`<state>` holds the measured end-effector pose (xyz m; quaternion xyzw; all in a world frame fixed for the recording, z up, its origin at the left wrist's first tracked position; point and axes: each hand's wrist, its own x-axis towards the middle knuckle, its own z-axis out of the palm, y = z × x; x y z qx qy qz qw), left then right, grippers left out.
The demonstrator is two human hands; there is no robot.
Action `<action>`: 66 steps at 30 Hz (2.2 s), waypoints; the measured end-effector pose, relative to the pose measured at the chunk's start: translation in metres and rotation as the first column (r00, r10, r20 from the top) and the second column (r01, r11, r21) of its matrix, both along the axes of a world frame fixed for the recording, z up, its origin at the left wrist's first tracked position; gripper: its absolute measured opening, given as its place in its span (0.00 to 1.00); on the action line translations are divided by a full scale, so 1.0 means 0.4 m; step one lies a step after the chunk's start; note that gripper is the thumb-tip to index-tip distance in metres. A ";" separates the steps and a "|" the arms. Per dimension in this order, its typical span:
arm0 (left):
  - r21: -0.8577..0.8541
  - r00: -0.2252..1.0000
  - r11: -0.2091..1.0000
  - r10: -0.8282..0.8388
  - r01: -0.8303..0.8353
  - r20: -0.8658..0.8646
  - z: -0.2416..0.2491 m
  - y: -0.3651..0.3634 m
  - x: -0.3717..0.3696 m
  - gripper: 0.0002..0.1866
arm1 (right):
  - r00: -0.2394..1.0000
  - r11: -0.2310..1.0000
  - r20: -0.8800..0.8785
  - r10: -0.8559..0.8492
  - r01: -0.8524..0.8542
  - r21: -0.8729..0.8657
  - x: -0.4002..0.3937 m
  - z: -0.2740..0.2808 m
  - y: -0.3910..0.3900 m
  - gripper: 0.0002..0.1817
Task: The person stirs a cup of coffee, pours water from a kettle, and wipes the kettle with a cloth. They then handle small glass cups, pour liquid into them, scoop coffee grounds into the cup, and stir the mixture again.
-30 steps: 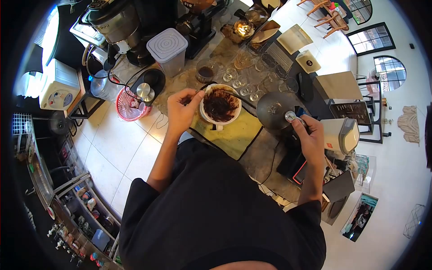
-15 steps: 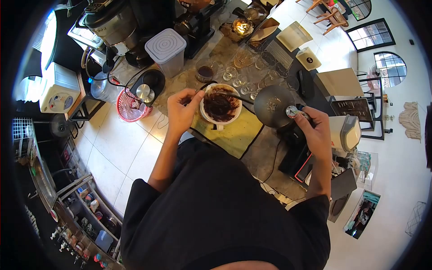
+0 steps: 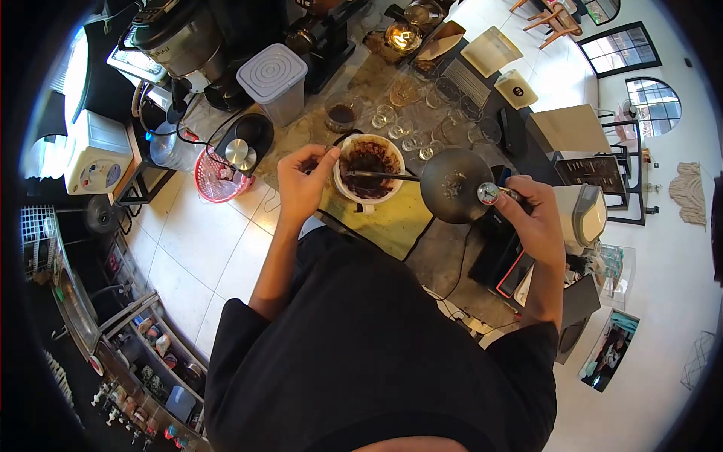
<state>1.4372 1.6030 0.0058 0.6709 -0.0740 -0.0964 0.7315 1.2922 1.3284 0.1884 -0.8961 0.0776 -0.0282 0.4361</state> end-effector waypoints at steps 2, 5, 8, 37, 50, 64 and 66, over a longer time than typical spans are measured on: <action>0.002 1.000 1.000 -0.001 0.001 0.013 -0.003 0.000 0.002 0.09 | 1.000 1.000 0.004 0.007 -0.007 -0.012 -0.005 0.004 0.003 0.14; -0.010 1.000 1.000 0.001 -0.001 0.005 -0.008 0.001 0.002 0.09 | 1.000 0.999 -0.023 0.018 -0.019 -0.038 -0.013 0.015 0.004 0.13; -0.006 1.000 1.000 -0.005 0.005 0.009 -0.004 0.000 0.001 0.09 | 0.998 0.999 -0.063 0.014 -0.017 -0.045 -0.027 0.019 0.003 0.12; 0.000 1.000 1.000 -0.025 0.025 0.002 0.001 0.006 0.003 0.09 | 0.979 0.974 -0.116 -0.169 0.148 -0.171 -0.043 0.019 -0.049 0.13; -0.010 1.000 1.000 -0.016 0.016 0.000 -0.002 0.003 0.004 0.09 | 0.988 0.990 -0.056 -0.141 0.140 -0.023 0.018 -0.033 -0.037 0.20; -0.012 0.999 0.999 -0.035 0.035 0.016 0.000 0.003 0.009 0.09 | 0.991 0.992 -0.063 -0.117 0.119 0.032 0.048 -0.035 -0.005 0.19; -0.005 0.999 1.000 -0.030 0.030 0.014 0.007 0.004 0.009 0.09 | 0.992 0.991 -0.025 -0.127 0.128 0.034 0.044 -0.040 -0.008 0.20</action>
